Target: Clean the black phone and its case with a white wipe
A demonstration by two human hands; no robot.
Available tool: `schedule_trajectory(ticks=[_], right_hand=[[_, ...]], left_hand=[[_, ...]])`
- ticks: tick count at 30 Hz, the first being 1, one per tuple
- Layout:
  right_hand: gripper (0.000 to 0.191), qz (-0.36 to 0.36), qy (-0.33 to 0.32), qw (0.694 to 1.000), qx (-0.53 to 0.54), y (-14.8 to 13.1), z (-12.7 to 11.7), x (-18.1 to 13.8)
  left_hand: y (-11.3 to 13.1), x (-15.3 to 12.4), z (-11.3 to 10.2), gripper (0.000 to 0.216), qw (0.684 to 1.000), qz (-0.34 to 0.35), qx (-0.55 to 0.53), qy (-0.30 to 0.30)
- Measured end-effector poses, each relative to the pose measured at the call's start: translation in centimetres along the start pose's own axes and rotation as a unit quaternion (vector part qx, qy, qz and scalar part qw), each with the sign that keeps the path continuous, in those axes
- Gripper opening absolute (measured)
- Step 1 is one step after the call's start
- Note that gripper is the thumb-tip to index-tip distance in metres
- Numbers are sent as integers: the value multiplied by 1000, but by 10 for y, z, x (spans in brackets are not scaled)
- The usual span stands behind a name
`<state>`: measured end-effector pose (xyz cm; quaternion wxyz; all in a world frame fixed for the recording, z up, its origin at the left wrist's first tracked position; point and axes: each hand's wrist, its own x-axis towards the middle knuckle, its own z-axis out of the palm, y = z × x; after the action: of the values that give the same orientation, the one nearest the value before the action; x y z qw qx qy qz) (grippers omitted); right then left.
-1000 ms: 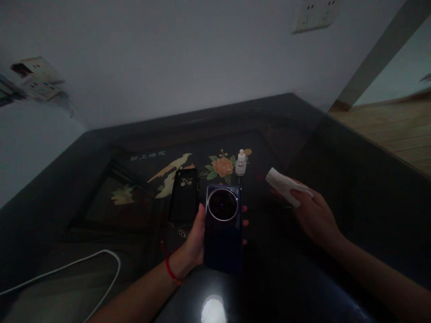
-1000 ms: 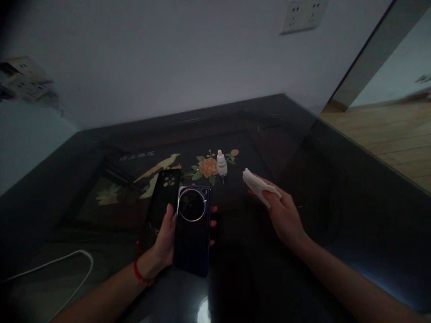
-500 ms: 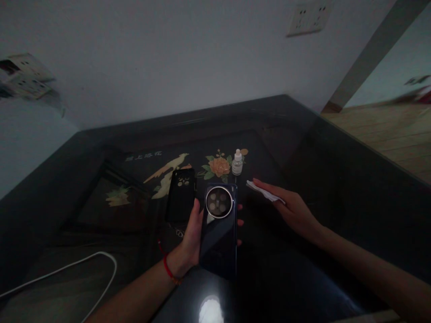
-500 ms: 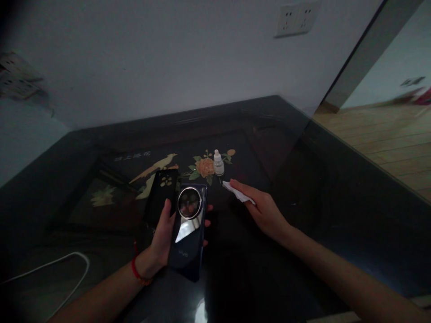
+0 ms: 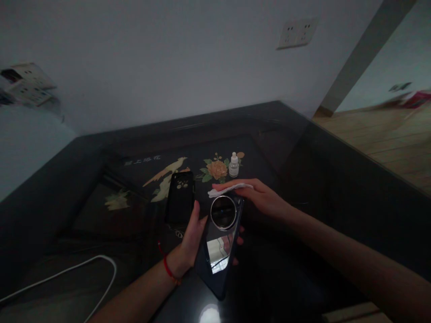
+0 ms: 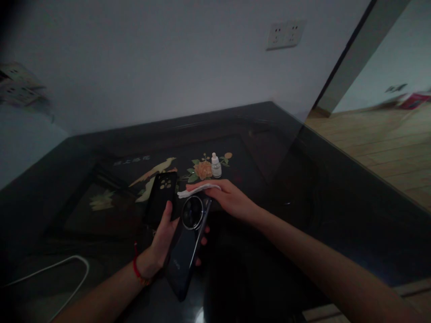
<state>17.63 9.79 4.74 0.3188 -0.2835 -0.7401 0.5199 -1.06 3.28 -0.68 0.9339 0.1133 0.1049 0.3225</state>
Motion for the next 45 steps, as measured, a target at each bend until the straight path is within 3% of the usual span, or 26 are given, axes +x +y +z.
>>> schedule_trajectory(ticks=[4, 8, 13, 17, 23, 25, 27, 28, 29, 30, 33, 38, 42, 45], right_hand=[[42, -35, 93, 988, -116, 22, 10, -30], [62, -118, 97, 945, -290, 42, 25, -48], [68, -183, 51, 894, -407, 46, 36, -53], [59, -238, -21, 858, -454, 40, 45, -66], [50, -321, -150, 828, -435, 23, 53, -87], [50, -350, -142, 844, -380, 27, 45, -87], [51, -301, -20, 902, -309, 39, 29, -81], [50, -209, 74, 931, -291, 47, 19, -75], [49, -98, 172, 938, -283, 55, 9, -68], [49, -6, 213, 934, -287, 63, -1, -61], [49, 24, 202, 927, -315, 81, -20, -39], [47, 18, 106, 930, -351, 93, -16, -30], [49, 26, 71, 939, -334, 92, -24, -35], [48, 25, 89, 949, -300, 78, -31, -35]], left_hand=[[3, 4, 3, 84, 993, 62, -1, 96], [4, 8, 8, 77, 979, 90, 7, 185], [4, 9, 1, 74, 973, 102, -2, 207], [7, 10, -6, 78, 974, 109, -16, 200], [10, 10, -3, 75, 957, 157, -20, 244], [11, 9, -1, 73, 957, 167, -29, 234], [13, 9, 0, 68, 960, 169, -37, 222], [14, 8, 0, 66, 960, 173, -38, 217], [15, 8, 1, 63, 960, 176, -38, 214], [16, 8, 3, 61, 959, 181, -40, 214], [17, 8, 7, 59, 955, 184, -51, 226], [17, 7, 12, 65, 958, 172, -55, 222], [17, 6, 14, 62, 953, 188, -20, 238], [19, 6, 16, 50, 952, 198, 14, 234]])
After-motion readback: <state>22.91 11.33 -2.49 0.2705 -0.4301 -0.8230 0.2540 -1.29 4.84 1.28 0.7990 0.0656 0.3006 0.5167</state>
